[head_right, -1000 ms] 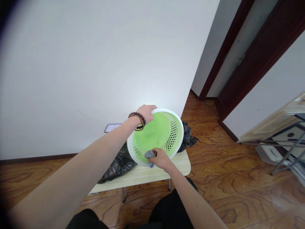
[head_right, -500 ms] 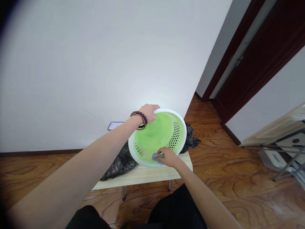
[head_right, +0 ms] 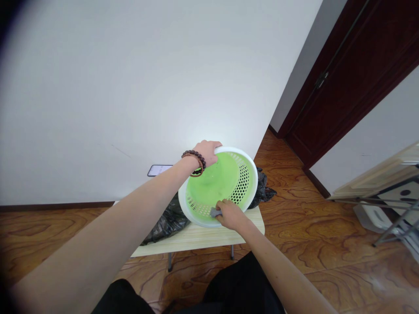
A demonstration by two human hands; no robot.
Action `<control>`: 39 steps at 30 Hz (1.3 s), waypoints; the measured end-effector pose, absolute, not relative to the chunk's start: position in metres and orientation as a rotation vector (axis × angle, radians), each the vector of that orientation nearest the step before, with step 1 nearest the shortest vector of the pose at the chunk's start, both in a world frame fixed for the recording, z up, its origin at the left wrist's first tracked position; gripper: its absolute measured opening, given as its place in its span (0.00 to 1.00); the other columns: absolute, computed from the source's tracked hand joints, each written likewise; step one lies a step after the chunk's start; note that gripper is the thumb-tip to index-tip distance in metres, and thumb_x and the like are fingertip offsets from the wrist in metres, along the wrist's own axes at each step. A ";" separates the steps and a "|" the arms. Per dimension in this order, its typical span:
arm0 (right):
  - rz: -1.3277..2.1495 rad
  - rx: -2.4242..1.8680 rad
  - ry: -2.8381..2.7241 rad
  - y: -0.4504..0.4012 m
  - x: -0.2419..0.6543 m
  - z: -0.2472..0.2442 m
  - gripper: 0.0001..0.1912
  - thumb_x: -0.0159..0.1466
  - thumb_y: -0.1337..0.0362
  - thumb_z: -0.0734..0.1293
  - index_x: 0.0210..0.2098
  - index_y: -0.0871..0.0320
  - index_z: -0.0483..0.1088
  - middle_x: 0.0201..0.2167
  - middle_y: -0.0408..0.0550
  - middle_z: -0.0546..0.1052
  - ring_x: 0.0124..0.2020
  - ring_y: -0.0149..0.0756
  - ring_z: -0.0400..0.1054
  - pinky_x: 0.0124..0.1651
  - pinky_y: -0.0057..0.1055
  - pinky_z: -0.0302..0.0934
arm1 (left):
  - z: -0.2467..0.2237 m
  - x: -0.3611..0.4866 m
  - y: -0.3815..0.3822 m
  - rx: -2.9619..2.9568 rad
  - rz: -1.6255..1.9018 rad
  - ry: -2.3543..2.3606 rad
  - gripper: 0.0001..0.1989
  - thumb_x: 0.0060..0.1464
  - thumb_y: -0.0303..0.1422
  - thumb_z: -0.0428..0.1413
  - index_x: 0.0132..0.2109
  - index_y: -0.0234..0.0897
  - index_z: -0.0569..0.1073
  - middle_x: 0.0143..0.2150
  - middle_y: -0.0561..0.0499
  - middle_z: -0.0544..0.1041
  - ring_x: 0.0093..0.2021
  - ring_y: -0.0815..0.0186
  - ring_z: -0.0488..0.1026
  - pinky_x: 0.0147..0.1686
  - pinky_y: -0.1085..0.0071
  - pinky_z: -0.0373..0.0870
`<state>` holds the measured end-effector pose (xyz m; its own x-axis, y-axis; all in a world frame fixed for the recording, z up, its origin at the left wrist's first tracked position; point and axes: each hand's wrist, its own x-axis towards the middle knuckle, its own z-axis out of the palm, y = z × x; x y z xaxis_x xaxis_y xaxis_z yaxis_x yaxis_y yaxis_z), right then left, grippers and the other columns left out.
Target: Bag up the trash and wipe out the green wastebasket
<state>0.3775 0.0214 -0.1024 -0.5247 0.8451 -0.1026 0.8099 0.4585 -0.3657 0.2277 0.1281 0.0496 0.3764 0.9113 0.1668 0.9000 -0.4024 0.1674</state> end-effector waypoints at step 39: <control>0.523 -1.460 -2.112 0.036 0.387 -0.108 0.03 0.53 0.69 0.59 0.29 0.58 0.61 0.25 0.42 0.67 0.28 0.30 0.61 0.31 0.25 0.52 | 0.055 0.223 0.123 2.555 0.277 1.747 0.19 0.40 0.29 0.48 0.43 0.46 0.71 0.32 0.52 0.75 0.31 0.65 0.71 0.28 0.74 0.65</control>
<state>0.3874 0.0360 -0.1077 -0.2874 0.9380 0.1940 0.7391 0.3460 -0.5780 0.2232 0.1228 0.0547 0.3523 0.9272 0.1271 0.9211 -0.3676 0.1284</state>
